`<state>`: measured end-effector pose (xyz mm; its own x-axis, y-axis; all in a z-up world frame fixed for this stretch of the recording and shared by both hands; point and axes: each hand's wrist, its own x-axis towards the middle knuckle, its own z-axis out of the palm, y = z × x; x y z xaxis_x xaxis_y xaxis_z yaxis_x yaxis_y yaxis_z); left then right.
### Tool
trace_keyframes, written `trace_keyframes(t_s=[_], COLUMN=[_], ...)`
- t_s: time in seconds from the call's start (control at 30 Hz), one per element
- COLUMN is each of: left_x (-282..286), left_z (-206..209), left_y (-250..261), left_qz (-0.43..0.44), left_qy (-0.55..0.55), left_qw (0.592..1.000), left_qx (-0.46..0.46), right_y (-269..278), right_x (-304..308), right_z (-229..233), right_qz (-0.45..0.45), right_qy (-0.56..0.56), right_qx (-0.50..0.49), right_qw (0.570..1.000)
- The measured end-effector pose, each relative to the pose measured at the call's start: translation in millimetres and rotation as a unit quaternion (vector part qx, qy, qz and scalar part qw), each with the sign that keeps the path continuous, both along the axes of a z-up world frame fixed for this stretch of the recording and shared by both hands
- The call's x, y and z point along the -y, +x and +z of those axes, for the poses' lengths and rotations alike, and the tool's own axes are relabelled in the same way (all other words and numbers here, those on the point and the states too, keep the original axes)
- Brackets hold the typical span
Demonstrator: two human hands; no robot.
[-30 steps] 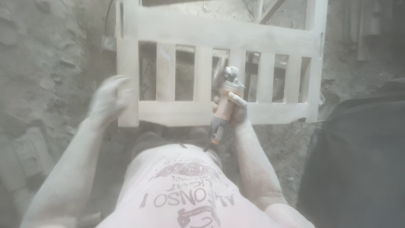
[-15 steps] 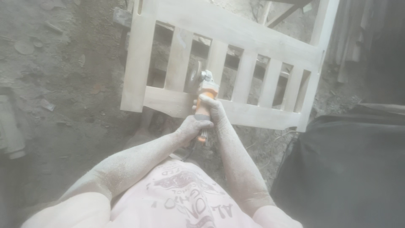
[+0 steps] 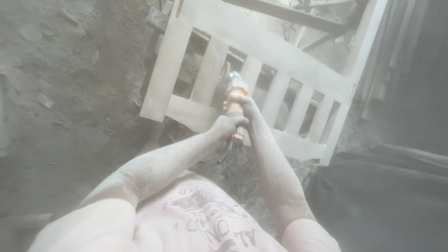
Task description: The person uses an angle grinder to sand the surface of a white wooden frame with rectangular cutouts. They move the tool across the frame's surface and edges, generating dust.
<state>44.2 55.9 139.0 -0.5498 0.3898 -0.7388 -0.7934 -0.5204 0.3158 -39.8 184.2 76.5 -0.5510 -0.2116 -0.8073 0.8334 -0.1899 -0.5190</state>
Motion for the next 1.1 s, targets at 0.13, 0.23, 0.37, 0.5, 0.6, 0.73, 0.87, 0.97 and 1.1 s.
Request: trace_keyframes(t_s=[0.13, 0.23, 0.37, 0.5, 0.6, 0.73, 0.87, 0.97, 1.1], left_x=[-0.4, -1.1, -0.9, -0.7, -1.9, -6.8, -12.1, -14.1, -15.3], left_z=[-0.1, 3.0, 4.8, 0.0, -6.3, -13.2, -15.6, -13.7, -7.5], left_y=[-26.1, -42.5, -52.8, -56.3, -58.7, -58.2, -41.9, -17.9, 17.0], left_qz=[0.010, -0.006, -0.009, 0.006, 0.012, 0.035, 0.021, 0.052, 0.036], left_qy=[0.009, -0.014, 0.002, 0.012, 0.011, 0.015, 0.005, 0.028, -0.001], left_qw=[1.000, 1.000, 1.000, 1.000, 1.000, 0.999, 1.000, 0.998, 0.999], left_qx=[0.015, 0.008, 0.027, 0.022, 0.009, -0.018, 0.014, 0.005, 0.019], right_y=[-23.2, -39.4, -52.0, -60.4, -68.2, -73.8, -58.6, -35.8, 5.1], right_x=[11.2, 12.7, 6.0, -2.4, -5.6, -10.0, -16.0, -17.2, -14.3], right_z=[9.4, 8.9, -1.6, -14.3, -21.7, -29.4, -36.3, -37.9, -32.6], right_qz=[-0.033, -0.042, -0.035, -0.019, -0.002, 0.009, 0.019, 0.028, -0.004], right_qy=[0.065, 0.087, 0.037, 0.041, 0.038, 0.083, 0.054, 0.009, 0.016], right_qx=[0.024, 0.035, 0.022, 0.002, -0.026, -0.004, -0.041, -0.038, -0.026], right_qw=[0.997, 0.995, 0.998, 0.999, 0.999, 0.997, 0.998, 0.999, 1.000])
